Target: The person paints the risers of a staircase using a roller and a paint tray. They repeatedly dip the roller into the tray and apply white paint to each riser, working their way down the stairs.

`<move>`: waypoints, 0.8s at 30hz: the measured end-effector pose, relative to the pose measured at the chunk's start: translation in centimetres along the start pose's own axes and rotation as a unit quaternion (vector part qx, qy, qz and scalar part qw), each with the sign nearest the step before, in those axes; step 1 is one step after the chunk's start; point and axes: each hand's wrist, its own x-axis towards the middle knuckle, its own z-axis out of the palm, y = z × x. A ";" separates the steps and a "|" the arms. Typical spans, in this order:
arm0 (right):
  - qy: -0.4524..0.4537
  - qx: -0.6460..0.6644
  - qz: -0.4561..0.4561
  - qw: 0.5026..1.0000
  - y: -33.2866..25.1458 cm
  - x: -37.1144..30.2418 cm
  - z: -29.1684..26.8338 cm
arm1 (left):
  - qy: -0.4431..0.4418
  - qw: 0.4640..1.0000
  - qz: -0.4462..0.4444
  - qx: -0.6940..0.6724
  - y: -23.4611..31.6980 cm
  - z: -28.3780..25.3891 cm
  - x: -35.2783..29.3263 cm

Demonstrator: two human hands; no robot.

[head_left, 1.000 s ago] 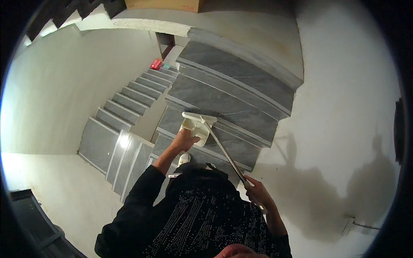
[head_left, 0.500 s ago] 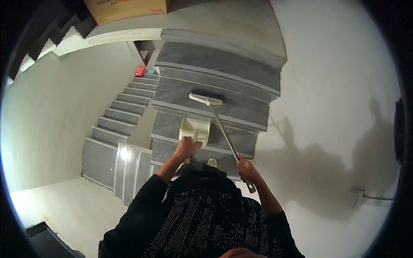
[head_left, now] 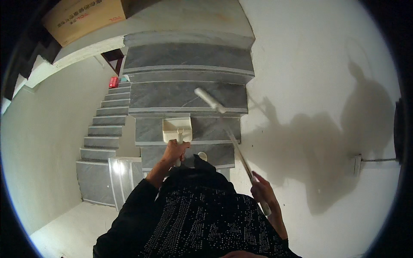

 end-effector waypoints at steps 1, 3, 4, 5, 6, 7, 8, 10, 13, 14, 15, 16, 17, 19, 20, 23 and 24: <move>0.016 0.024 0.001 1.000 -0.1 0.5 0.0 | 0.002 1.000 -0.001 0.006 -0.2 0.0 0.0; 0.081 -0.023 -0.012 0.996 0.1 3.1 0.3 | 0.001 1.000 -0.003 0.026 -0.7 0.2 0.2; 0.084 -0.001 -0.013 0.996 0.0 4.6 0.3 | 0.005 0.999 0.011 0.038 -0.7 0.3 0.2; 0.085 0.021 -0.017 0.996 0.1 6.2 0.2 | 0.009 0.998 0.027 0.050 -0.6 0.4 0.3; 0.079 0.025 -0.007 0.997 0.5 7.9 0.0 | 0.011 0.997 0.042 0.061 -0.5 0.5 0.4; 0.072 0.030 0.003 0.997 0.9 9.4 -0.1 | 0.007 0.998 0.038 0.051 -0.4 0.4 0.4; 0.064 0.034 0.012 0.997 1.0 10.2 -0.1 | 0.004 0.999 0.033 0.040 -0.3 0.1 0.5; 0.027 -0.009 0.010 1.000 0.5 9.4 2.4 | -0.003 0.999 0.029 0.036 -0.3 -0.2 0.5; 0.003 -0.025 0.034 0.999 1.0 7.9 4.0 | -0.014 0.999 0.020 0.039 -0.2 -0.2 0.1; 0.004 -0.051 0.037 0.998 1.2 7.2 4.4 | -0.012 0.999 0.012 0.029 -0.2 -0.2 0.1; 0.005 -0.077 0.040 0.996 1.4 6.6 4.8 | -0.010 1.000 0.005 0.019 -0.3 -0.1 0.1; 0.007 -0.090 0.048 0.995 1.6 6.0 5.2 | -0.004 1.000 0.005 0.018 -0.3 -0.1 0.0; -0.016 -0.109 0.051 0.993 1.3 5.6 5.3 | 0.002 1.000 0.007 0.018 -0.2 -0.1 0.1; -0.062 -0.147 0.058 0.985 0.6 4.5 5.3 | 0.002 1.000 0.011 0.020 -0.2 0.0 0.0; -0.081 -0.125 0.045 0.988 0.1 3.4 5.4 | -0.004 1.000 0.014 0.023 -0.2 -0.2 0.0; -0.070 -0.183 0.051 0.979 -1.6 1.4 5.7 | 0.010 0.998 0.026 0.064 -0.2 -0.4 0.0; -0.091 -0.168 0.029 0.981 -1.8 0.9 5.4 | 0.020 0.996 0.030 0.080 -0.2 -0.4 0.0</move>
